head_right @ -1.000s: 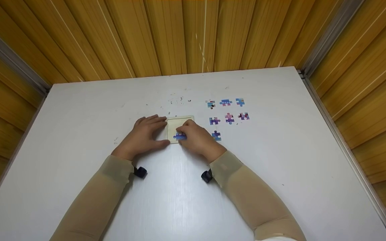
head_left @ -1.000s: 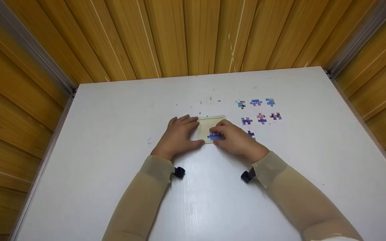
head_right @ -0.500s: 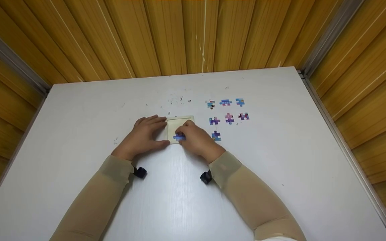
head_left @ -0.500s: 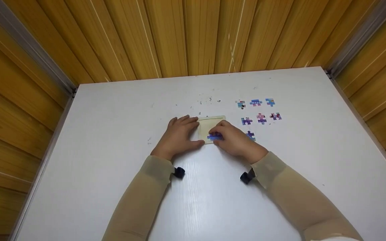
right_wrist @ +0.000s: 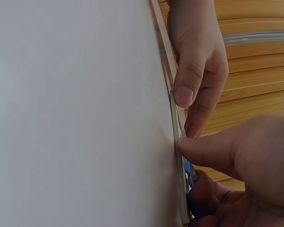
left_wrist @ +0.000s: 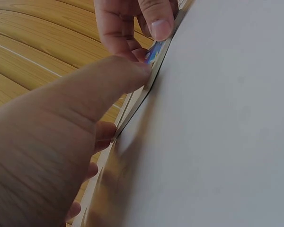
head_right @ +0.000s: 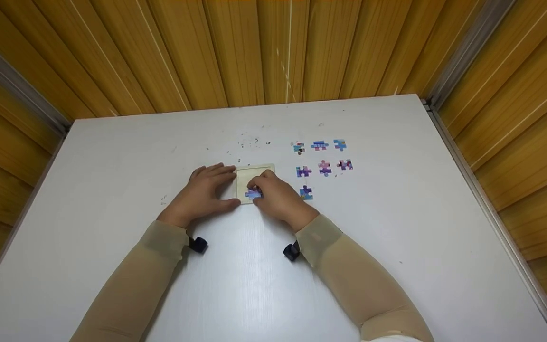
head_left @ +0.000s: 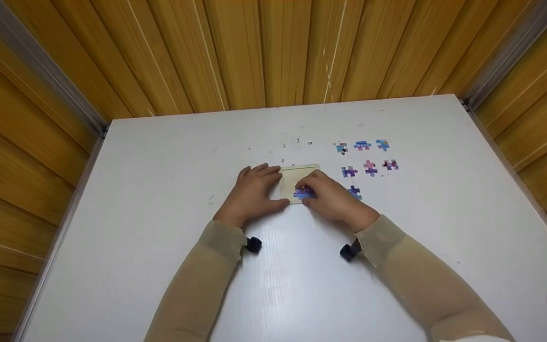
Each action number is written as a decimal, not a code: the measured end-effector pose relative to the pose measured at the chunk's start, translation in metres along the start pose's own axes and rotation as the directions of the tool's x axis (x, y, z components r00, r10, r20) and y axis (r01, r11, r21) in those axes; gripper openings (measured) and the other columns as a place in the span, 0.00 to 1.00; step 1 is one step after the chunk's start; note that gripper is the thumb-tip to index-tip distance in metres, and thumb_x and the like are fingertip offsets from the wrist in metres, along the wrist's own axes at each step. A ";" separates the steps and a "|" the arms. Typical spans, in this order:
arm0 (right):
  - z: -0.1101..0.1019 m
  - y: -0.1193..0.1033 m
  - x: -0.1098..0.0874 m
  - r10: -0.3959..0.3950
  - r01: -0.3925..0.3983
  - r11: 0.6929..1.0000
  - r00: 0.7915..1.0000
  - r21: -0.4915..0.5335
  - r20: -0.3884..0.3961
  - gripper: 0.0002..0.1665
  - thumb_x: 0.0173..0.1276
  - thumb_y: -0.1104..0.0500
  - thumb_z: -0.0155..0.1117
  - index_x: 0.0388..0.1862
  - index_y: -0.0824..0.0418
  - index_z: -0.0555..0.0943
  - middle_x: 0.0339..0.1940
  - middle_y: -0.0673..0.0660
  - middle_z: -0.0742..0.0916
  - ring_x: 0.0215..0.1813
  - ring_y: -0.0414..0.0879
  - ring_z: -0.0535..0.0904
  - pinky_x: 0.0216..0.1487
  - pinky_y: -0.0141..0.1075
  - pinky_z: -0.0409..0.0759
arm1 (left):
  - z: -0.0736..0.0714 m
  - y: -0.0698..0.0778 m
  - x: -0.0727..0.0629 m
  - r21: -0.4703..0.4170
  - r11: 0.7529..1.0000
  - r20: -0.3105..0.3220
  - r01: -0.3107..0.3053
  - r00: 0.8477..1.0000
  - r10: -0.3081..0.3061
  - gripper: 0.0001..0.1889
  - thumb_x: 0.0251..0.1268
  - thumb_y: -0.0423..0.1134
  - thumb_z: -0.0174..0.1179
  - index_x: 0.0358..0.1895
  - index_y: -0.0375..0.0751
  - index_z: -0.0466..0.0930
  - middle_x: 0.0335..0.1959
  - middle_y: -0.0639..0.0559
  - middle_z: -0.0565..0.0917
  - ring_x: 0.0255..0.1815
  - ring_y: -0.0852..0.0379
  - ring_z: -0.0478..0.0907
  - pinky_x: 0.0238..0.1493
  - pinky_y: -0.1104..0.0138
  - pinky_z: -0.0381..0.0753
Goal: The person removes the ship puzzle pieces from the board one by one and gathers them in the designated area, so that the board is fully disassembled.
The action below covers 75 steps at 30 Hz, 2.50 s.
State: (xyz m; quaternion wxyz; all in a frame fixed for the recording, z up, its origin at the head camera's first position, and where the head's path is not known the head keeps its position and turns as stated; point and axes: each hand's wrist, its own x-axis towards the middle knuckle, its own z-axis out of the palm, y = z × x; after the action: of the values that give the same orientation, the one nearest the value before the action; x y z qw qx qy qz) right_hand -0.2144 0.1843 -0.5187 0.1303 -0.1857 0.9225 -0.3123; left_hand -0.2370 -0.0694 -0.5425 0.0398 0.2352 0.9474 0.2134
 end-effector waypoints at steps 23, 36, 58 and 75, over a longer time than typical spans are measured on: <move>-0.003 0.002 -0.001 0.005 -0.005 1.000 1.000 0.025 0.015 0.22 0.84 0.61 0.68 0.73 0.60 0.87 0.68 0.61 0.84 0.72 0.58 0.83 0.81 0.57 0.80 | -0.001 0.001 0.001 -0.001 1.000 0.003 0.006 1.000 -0.006 0.44 0.71 0.68 0.72 0.83 0.49 0.78 0.88 0.57 0.74 0.94 0.47 0.62 0.96 0.40 0.53; -0.009 0.001 -0.001 0.010 -0.006 0.997 0.999 0.081 -0.051 0.18 0.81 0.61 0.73 0.66 0.59 0.90 0.66 0.58 0.87 0.65 0.56 0.85 0.71 0.53 0.84 | 0.000 0.000 0.001 -0.010 1.000 0.011 0.002 1.000 -0.002 0.44 0.71 0.68 0.72 0.83 0.48 0.78 0.88 0.57 0.74 0.94 0.48 0.62 0.96 0.41 0.52; -0.038 0.013 -0.021 0.006 0.048 0.973 0.973 0.226 -0.233 0.04 0.71 0.56 0.85 0.41 0.55 0.98 0.58 0.53 0.96 0.48 0.50 0.83 0.46 0.31 0.78 | 0.001 0.004 0.002 0.004 0.999 0.031 0.041 0.999 -0.041 0.44 0.70 0.69 0.71 0.84 0.51 0.77 0.88 0.58 0.74 0.95 0.49 0.61 0.97 0.41 0.51; -0.071 0.046 -0.047 0.056 -0.011 0.987 0.960 0.162 -0.273 0.07 0.72 0.56 0.85 0.46 0.54 0.98 0.61 0.54 0.96 0.46 0.51 0.81 0.42 0.25 0.78 | 0.000 0.004 0.002 0.005 1.000 0.021 0.030 0.999 -0.030 0.43 0.70 0.67 0.73 0.83 0.50 0.78 0.88 0.57 0.75 0.94 0.50 0.62 0.96 0.41 0.52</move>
State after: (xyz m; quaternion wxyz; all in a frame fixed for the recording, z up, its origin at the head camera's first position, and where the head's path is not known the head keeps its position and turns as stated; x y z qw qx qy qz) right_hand -0.2091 0.2755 -0.4866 0.0196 -0.1136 0.9068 -0.4055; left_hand -0.2376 -0.0653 -0.5413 0.0525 0.2233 0.9508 0.2083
